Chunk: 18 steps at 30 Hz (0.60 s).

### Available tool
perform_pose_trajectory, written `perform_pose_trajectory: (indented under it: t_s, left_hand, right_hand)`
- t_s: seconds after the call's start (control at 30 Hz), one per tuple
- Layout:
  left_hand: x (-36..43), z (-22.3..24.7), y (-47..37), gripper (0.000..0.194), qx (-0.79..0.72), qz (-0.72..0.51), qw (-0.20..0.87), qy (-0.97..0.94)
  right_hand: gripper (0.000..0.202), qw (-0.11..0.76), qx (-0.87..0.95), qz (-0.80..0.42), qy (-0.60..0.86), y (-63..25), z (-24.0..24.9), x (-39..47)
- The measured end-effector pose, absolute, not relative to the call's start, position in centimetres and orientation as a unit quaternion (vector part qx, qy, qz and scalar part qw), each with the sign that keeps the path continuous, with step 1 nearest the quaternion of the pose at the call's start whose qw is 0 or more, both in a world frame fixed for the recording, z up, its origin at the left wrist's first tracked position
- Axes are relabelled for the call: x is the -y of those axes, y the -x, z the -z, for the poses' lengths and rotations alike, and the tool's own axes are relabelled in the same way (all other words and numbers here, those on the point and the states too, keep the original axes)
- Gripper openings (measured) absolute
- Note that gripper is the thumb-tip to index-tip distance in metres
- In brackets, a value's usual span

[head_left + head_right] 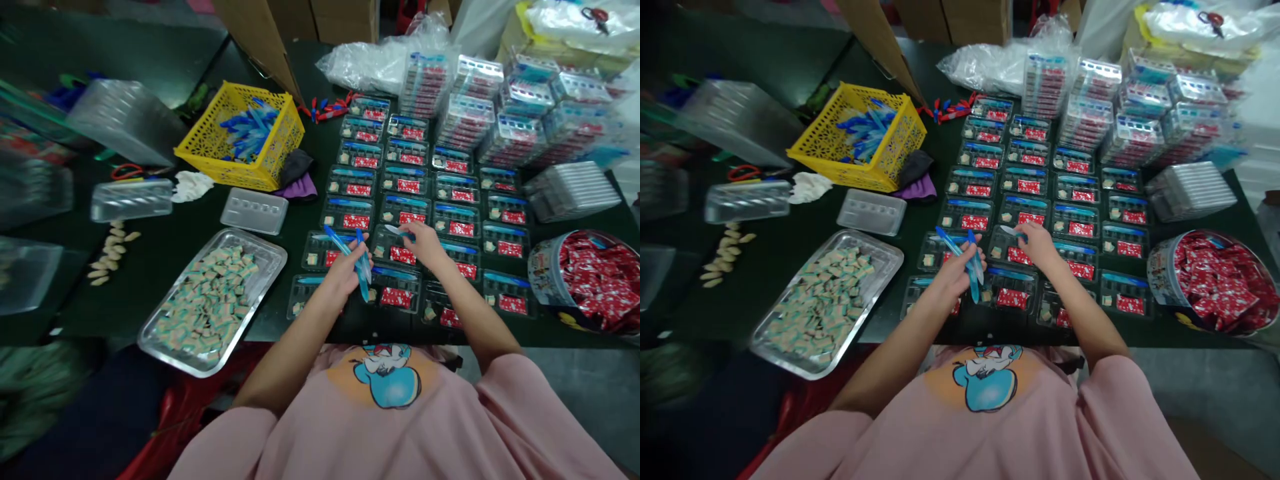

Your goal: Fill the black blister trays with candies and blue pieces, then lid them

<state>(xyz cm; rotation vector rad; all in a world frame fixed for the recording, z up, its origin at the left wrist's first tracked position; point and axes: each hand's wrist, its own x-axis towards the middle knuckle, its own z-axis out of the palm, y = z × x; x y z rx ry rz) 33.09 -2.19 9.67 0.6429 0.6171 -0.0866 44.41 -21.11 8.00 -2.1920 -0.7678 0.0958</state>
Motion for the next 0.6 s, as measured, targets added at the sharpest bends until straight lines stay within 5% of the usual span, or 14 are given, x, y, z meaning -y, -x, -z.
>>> perform_pose_trajectory:
  t_s: [0.13,0.33,0.43,0.6]
  left_hand:
    - [0.6,-10.7,-35.3,0.029,-0.3,0.016,0.895,-0.33]
    - [0.3,-11.2,-36.7,0.035,-0.291,0.008,0.886,-0.36]
    - [0.9,-11.0,-37.0,0.036,-0.282,0.009,0.886,-0.368]
    - [4.7,-10.7,-36.4,0.044,-0.272,0.02,0.872,-0.407]
  right_hand:
    - [0.028,0.302,0.376,-0.027,0.875,-46.9,-6.0,21.4]
    - [0.022,0.297,0.367,0.003,0.881,-46.9,-4.0,20.5]
    - [0.018,0.34,0.342,0.008,0.876,-46.0,-5.2,20.3]
    - [0.017,0.533,0.275,-0.053,0.799,-41.3,-8.8,20.2]
